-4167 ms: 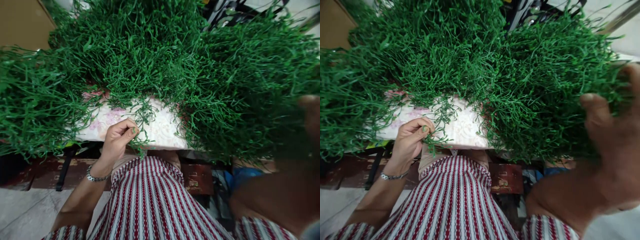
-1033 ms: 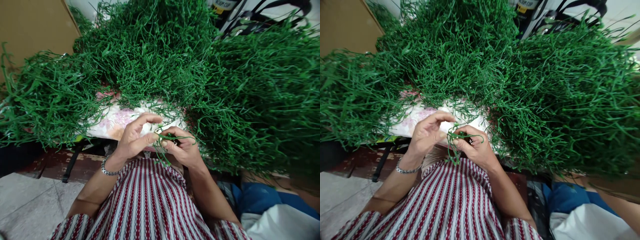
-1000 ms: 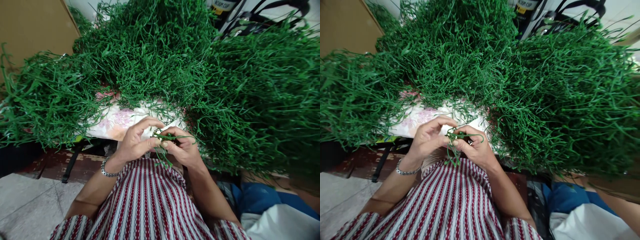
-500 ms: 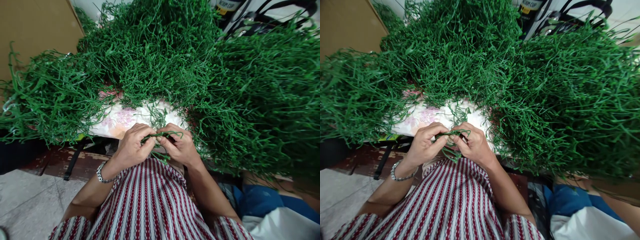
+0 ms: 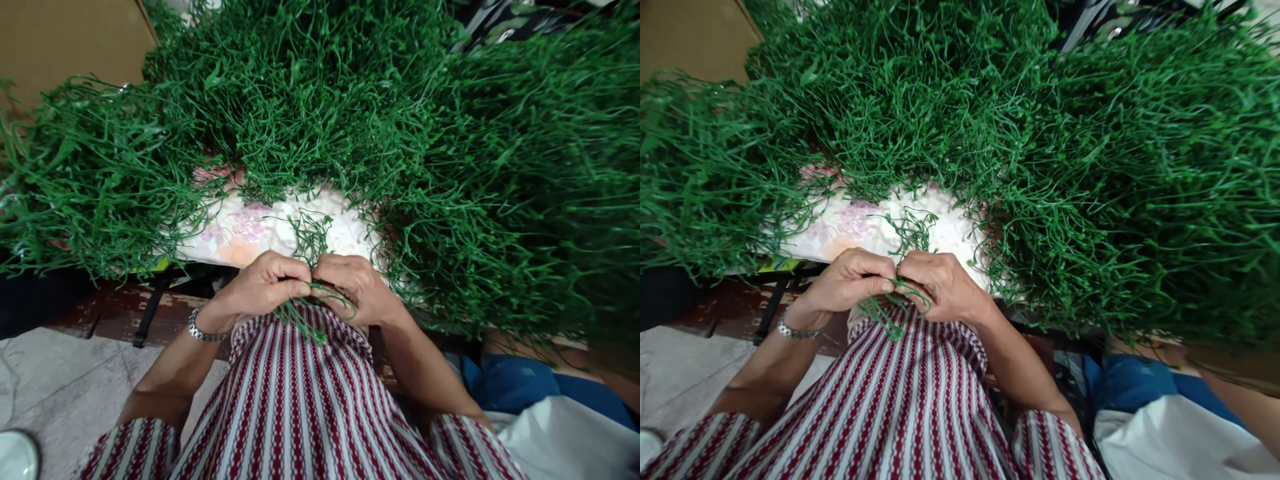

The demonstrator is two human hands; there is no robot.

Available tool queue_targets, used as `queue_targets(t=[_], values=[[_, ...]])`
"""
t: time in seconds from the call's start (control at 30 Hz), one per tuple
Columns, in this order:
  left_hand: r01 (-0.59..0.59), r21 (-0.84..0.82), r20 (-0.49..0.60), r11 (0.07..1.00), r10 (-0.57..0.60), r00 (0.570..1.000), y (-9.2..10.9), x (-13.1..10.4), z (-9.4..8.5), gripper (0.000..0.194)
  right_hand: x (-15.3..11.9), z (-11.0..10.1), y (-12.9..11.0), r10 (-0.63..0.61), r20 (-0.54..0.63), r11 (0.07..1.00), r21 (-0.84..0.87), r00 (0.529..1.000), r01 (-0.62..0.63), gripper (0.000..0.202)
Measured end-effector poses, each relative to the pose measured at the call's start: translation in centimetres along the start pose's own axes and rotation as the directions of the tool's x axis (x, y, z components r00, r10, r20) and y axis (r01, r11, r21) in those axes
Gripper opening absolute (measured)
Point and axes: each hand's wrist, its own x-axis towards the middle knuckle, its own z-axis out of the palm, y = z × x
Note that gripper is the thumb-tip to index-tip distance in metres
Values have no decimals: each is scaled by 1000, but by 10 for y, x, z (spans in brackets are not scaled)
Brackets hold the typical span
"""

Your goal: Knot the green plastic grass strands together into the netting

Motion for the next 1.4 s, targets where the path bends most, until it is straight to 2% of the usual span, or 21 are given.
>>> queue_targets(t=[0.07, 0.17, 0.3, 0.43, 0.57, 0.77, 0.9, 1.13, 1.3, 1.4], values=[[79, -253, 7, 964, -79, 997, -3, 1, 1, 26, 3, 1, 6, 1, 26, 976, 220, 1000, -7, 26], [136, -473, 24, 870, -142, 990, -9, 3, 2, 24, 5, 6, 14, 22, 44, 865, 500, 999, -41, 29], [163, -594, 72, 788, -150, 986, -16, 4, 2, 20, 5, 12, 18, 64, 76, 714, 693, 995, -99, 26], [161, -642, 60, 749, -160, 985, -22, 3, 4, 20, 3, 17, 17, 154, 96, 568, 806, 983, -168, 28], [140, -684, 26, 716, -168, 985, -25, 2, 10, 21, 2, 23, 17, 217, 95, 470, 862, 972, -189, 29], [124, -687, -37, 716, -204, 978, -29, 0, 15, 29, 1, 33, 15, 280, 60, 339, 928, 958, -158, 28], [92, -696, -44, 712, -170, 985, -34, -2, 16, 28, 0, 37, 13, 277, 45, 275, 953, 960, -124, 24], [61, -727, -8, 684, -97, 995, -39, -3, 17, 26, 3, 37, 9, 234, 44, 222, 970, 971, -98, 19], [91, -681, 4, 726, -121, 993, -40, -5, 17, 32, 2, 34, 4, 243, 84, 233, 962, 966, -142, 21], [78, -656, 31, 751, -77, 997, -40, -4, 17, 35, -1, 33, 0, 263, 121, 238, 953, 957, -186, 23]])
